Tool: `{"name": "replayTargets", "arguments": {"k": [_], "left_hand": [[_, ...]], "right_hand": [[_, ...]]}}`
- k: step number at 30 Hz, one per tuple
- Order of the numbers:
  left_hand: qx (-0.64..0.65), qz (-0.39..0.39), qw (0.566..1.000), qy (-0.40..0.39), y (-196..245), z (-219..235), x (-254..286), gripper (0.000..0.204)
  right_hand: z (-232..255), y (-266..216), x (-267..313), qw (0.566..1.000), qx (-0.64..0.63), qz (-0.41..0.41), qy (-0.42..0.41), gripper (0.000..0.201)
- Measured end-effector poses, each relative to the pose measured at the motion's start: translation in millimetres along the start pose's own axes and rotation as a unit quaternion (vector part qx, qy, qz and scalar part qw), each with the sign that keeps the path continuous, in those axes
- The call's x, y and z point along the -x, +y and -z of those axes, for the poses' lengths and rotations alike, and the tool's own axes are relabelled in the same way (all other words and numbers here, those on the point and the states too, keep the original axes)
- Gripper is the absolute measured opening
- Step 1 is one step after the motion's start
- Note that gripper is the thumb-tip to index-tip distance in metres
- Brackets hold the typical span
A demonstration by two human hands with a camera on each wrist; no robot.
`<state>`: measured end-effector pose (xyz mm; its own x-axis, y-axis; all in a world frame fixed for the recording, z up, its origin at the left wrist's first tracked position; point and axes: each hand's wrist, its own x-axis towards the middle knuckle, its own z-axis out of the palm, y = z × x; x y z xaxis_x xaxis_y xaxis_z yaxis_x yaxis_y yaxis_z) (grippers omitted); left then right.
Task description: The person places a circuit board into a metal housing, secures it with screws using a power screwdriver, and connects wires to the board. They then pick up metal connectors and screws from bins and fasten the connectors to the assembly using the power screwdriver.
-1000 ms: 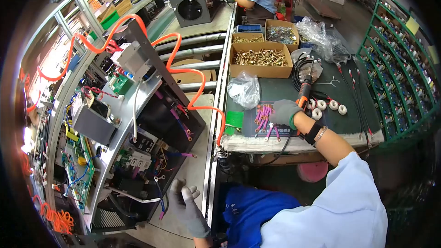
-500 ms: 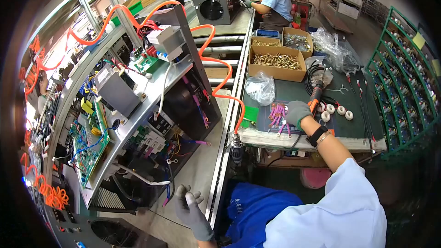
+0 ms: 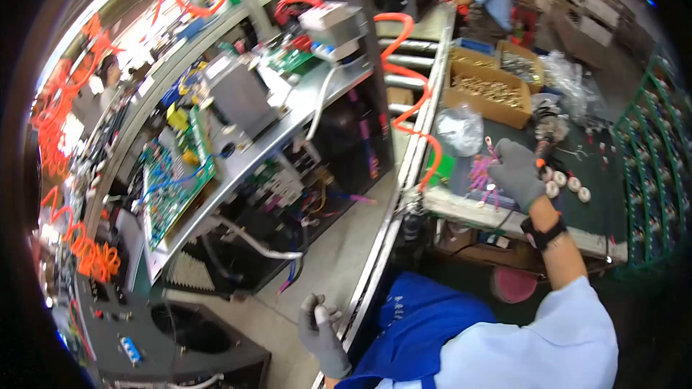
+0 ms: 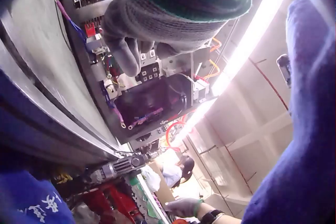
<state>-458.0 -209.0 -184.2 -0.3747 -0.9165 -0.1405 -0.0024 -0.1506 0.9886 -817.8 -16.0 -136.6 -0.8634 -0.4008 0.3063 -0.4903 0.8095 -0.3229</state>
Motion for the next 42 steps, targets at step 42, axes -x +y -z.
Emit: {"name": "replayTargets", "arguments": {"k": [42], "left_hand": [[-0.103,0.045,0.992,-0.063,-29,-45,13,0.029]], "right_hand": [[-38,96,-66,0.892,0.153,0.342,-0.255,0.017]]}}
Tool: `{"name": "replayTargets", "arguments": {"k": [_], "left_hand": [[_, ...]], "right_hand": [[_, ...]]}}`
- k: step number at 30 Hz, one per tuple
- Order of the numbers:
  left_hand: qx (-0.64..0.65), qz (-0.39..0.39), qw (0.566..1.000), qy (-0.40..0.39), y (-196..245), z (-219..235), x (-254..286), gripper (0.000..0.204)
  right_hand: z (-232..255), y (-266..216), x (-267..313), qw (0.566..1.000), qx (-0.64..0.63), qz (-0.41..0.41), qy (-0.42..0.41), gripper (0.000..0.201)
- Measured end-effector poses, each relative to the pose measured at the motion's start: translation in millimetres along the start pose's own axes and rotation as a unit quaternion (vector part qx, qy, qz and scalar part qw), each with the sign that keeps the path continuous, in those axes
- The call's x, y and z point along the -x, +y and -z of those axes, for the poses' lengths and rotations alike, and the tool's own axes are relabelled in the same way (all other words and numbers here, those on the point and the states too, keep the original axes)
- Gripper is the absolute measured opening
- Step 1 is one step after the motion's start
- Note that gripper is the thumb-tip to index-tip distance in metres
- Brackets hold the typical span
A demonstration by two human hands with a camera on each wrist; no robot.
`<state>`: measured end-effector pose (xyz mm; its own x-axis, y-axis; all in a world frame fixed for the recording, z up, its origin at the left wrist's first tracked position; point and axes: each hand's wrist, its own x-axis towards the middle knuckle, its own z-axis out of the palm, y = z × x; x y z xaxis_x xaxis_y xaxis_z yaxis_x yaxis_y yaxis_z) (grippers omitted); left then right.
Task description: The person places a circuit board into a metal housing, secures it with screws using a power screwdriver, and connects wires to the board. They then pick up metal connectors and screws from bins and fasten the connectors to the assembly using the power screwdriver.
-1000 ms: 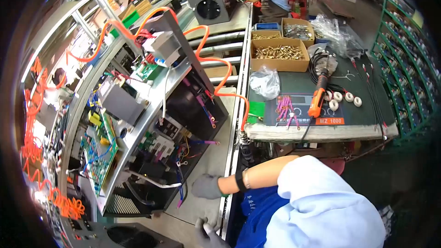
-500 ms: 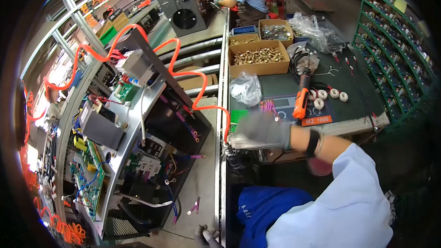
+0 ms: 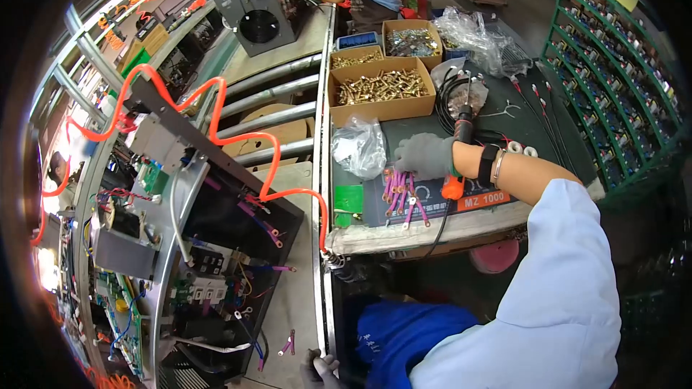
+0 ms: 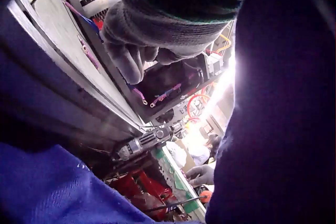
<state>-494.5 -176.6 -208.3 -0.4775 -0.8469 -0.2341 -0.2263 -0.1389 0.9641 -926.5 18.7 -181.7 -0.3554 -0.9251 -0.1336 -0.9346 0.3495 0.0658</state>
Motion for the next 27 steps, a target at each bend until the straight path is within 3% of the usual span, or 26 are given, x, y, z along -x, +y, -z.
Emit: {"name": "replayTargets", "arguments": {"k": [8,11,14,15,16,18,22,24,27], "left_hand": [[-0.044,0.002,0.999,-0.004,2,-16,-7,0.030],[-0.061,0.011,0.998,-0.017,3,-21,-6,0.031],[-0.045,0.014,0.999,0.000,4,-25,-8,0.031],[-0.046,0.019,0.999,0.003,4,-25,-7,0.031],[-0.048,0.026,0.999,0.004,4,-24,-7,0.031],[-0.044,0.024,0.999,-0.006,5,-26,-7,0.032],[-0.028,0.006,1.000,-0.011,5,-28,-8,0.032],[-0.032,0.010,0.999,-0.009,6,-26,-7,0.033],[-0.038,0.017,0.999,-0.013,4,-26,-8,0.033]], "right_hand": [[-6,37,2,0.995,0.026,-0.024,-0.094,0.016],[-12,60,0,0.984,0.041,-0.119,-0.124,0.018],[12,35,-10,0.962,0.104,-0.162,-0.193,0.018],[20,22,-10,0.984,0.082,-0.125,-0.099,0.017],[17,12,-15,0.984,0.078,-0.125,-0.100,0.017],[12,-1,-21,1.000,-0.002,0.010,0.019,0.017],[-8,0,-26,0.999,-0.007,0.050,0.013,0.018],[2,3,-21,0.999,-0.023,0.006,-0.039,0.018],[-1,19,-23,0.997,-0.009,-0.050,-0.056,0.017]]}}
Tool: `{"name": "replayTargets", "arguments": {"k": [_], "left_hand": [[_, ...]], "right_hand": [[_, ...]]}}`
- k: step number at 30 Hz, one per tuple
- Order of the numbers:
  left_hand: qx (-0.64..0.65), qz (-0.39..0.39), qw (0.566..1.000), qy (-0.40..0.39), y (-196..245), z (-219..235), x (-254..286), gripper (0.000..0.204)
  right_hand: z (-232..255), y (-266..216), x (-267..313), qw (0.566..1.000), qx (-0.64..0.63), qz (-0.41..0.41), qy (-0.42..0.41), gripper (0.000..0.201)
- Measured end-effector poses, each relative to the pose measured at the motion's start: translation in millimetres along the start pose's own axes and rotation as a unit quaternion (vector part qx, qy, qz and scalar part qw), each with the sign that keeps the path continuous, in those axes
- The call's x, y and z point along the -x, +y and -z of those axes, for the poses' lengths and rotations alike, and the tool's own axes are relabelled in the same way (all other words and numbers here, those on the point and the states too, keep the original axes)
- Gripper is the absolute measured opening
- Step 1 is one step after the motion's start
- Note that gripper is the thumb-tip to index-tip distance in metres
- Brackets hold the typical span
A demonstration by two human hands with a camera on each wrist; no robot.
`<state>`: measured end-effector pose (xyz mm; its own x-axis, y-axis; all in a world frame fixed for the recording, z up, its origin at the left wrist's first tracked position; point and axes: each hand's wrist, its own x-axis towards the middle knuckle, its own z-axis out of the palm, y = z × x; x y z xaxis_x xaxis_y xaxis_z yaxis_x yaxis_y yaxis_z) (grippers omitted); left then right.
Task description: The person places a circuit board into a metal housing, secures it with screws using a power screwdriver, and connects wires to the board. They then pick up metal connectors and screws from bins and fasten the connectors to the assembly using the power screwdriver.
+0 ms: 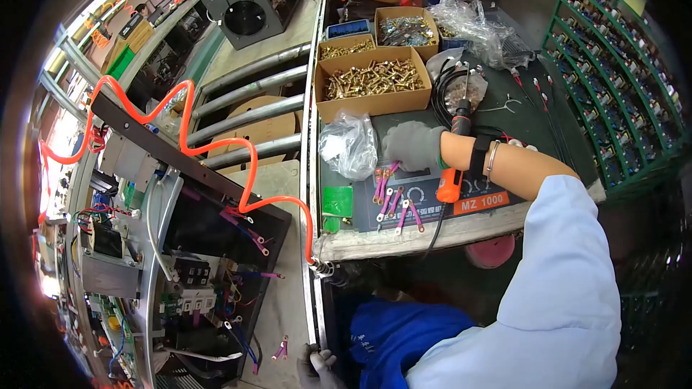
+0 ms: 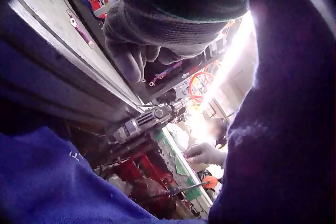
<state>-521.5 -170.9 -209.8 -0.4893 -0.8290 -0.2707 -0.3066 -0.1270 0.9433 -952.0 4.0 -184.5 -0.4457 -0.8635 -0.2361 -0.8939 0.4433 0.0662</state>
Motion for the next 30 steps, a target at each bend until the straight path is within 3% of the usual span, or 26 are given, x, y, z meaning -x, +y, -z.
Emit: {"name": "replayTargets", "arguments": {"k": [4,6,7,9,13,15,18,21,25,28,30], "left_hand": [[-0.002,-0.014,1.000,-0.010,4,-2,0,0.032],[-0.002,-0.017,1.000,-0.012,4,-3,-1,0.032],[0.000,-0.021,1.000,-0.012,3,-4,-1,0.032],[0.003,-0.022,1.000,-0.011,4,-4,-1,0.032],[-0.006,-0.003,1.000,-0.007,2,1,0,0.032],[-0.002,-0.006,1.000,-0.004,1,2,0,0.032],[-0.003,0.003,1.000,0.001,2,3,1,0.032],[-0.003,-0.003,1.000,-0.006,1,0,-1,0.032],[-0.003,-0.014,1.000,-0.009,6,-1,0,0.032],[0.002,-0.013,1.000,-0.013,1,5,-1,0.031],[0.005,-0.016,1.000,-0.011,-3,8,0,0.031]], "right_hand": [[4,-18,-2,0.999,0.005,0.012,0.038,0.017],[4,-31,-5,0.994,-0.016,0.091,0.054,0.014],[4,-32,-10,0.994,-0.017,0.089,0.055,0.014],[3,-34,-20,0.997,0.015,0.054,-0.044,0.017],[10,-34,-22,0.999,0.002,0.030,-0.032,0.018],[16,-45,-13,0.998,0.017,0.054,0.004,0.019],[19,-54,3,0.994,0.005,0.103,-0.038,0.024],[0,-53,-2,0.991,0.012,0.130,-0.017,0.023],[7,-51,-5,0.995,-0.040,0.071,-0.061,0.023],[10,-55,8,0.997,-0.020,0.075,0.001,0.025],[14,-66,27,0.989,0.013,0.138,0.049,0.024]]}}
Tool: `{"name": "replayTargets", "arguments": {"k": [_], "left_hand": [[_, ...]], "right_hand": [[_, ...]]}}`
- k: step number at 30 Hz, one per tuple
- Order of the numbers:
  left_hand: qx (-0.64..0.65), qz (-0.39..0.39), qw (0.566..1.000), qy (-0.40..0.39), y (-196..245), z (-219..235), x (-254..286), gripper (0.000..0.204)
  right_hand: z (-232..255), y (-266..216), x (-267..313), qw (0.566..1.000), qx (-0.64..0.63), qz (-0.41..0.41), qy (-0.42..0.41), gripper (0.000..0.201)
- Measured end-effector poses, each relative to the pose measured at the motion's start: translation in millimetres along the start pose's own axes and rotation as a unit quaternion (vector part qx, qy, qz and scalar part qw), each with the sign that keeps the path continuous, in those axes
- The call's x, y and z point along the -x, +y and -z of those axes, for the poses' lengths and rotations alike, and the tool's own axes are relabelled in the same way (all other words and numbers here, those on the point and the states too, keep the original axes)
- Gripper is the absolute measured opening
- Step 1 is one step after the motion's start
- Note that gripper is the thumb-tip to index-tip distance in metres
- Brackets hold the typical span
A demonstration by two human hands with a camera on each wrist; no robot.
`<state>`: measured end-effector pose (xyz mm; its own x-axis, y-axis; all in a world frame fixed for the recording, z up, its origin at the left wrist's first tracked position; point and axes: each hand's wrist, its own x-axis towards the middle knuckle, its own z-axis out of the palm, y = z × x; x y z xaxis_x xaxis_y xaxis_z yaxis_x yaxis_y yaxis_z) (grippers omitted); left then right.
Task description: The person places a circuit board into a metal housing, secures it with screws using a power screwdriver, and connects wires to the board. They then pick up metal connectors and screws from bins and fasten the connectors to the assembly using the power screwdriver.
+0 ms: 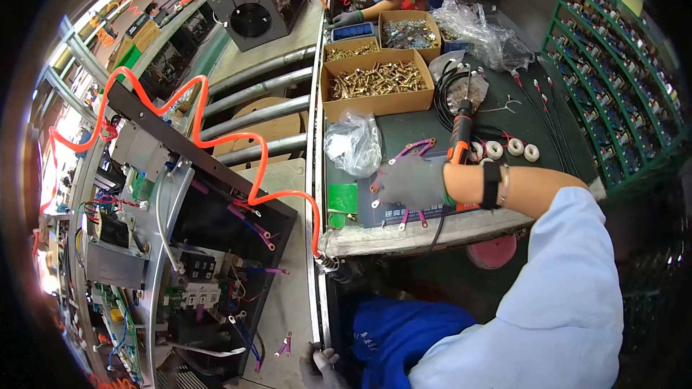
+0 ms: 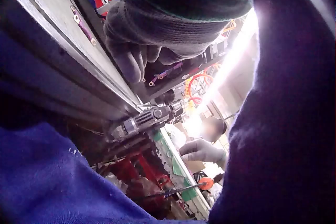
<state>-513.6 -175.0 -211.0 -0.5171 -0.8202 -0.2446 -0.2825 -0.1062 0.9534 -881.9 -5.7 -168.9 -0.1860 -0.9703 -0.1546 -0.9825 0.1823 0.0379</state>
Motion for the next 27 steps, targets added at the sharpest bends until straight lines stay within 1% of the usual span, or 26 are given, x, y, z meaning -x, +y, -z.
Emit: {"name": "replayTargets", "arguments": {"k": [1,3,4,5,7,8,10,11,13,14,16,17,18,19,20,21,23,24,25,26,27], "left_hand": [[0.001,-0.001,1.000,0.000,-2,1,1,0.031],[0.003,0.014,1.000,-0.002,-1,2,2,0.030],[0.007,0.028,1.000,-0.003,-1,2,2,0.030],[0.007,0.027,1.000,-0.005,1,1,2,0.030],[0.006,0.008,1.000,-0.015,4,-1,4,0.029],[0.006,0.005,1.000,-0.016,4,0,4,0.029],[0.007,-0.011,1.000,-0.020,2,3,5,0.030],[0.009,-0.014,1.000,-0.017,0,5,5,0.030],[0.014,-0.005,1.000,-0.006,-3,9,7,0.032],[0.016,-0.006,1.000,-0.002,-5,12,9,0.032],[0.037,0.010,0.999,-0.005,-7,18,13,0.037],[0.040,0.009,0.999,0.008,-11,18,12,0.037],[0.044,-0.030,0.998,0.020,-19,17,10,0.033],[0.045,-0.067,0.996,0.040,-24,19,9,0.030],[0.040,-0.067,0.996,0.030,-23,24,9,0.028],[0.061,-0.053,0.997,-0.015,0,26,14,0.027],[0.006,-0.082,0.996,0.022,-15,33,13,0.027],[0.017,-0.074,0.996,0.048,-14,34,13,0.024],[0.028,-0.066,0.995,0.069,-15,37,14,0.021],[0.024,-0.061,0.995,0.080,-27,44,12,0.018],[0.023,-0.059,0.993,0.096,-26,52,7,0.018]], "right_hand": [[-1,-8,5,1.000,0.000,0.001,-0.001,0.024],[-4,-23,14,0.993,0.044,-0.034,-0.103,0.024],[-11,-22,19,0.998,0.034,-0.019,-0.058,0.021],[-16,-20,19,0.997,0.035,-0.022,-0.059,0.021],[-23,-15,19,0.995,-0.022,-0.085,-0.055,0.021],[-24,-10,19,0.995,-0.021,-0.086,-0.053,0.021],[-21,-4,17,0.985,-0.022,-0.154,-0.079,0.019],[-20,-4,16,0.985,-0.019,-0.152,-0.076,0.019],[-17,-5,14,0.971,-0.023,-0.217,-0.101,0.019],[-16,-8,14,0.972,-0.021,-0.213,-0.099,0.019],[-12,-20,16,0.976,0.012,-0.210,-0.052,0.020],[-9,-29,18,0.979,0.014,-0.198,-0.049,0.020],[-5,-41,18,0.982,-0.016,-0.176,0.062,0.021],[-2,-55,15,0.973,-0.054,-0.143,0.170,0.023],[1,-71,11,0.968,-0.076,-0.130,0.200,0.022],[2,-87,6,0.962,-0.101,-0.115,0.228,0.022],[-3,-117,-5,0.949,-0.171,-0.109,0.241,0.018],[-1,-132,-10,0.950,-0.179,-0.081,0.242,0.018],[1,-146,-14,0.948,-0.214,-0.084,0.220,0.018],[2,-155,-19,0.945,-0.246,-0.090,0.197,0.018],[-2,-162,-28,0.945,-0.250,-0.075,0.195,0.018]]}}
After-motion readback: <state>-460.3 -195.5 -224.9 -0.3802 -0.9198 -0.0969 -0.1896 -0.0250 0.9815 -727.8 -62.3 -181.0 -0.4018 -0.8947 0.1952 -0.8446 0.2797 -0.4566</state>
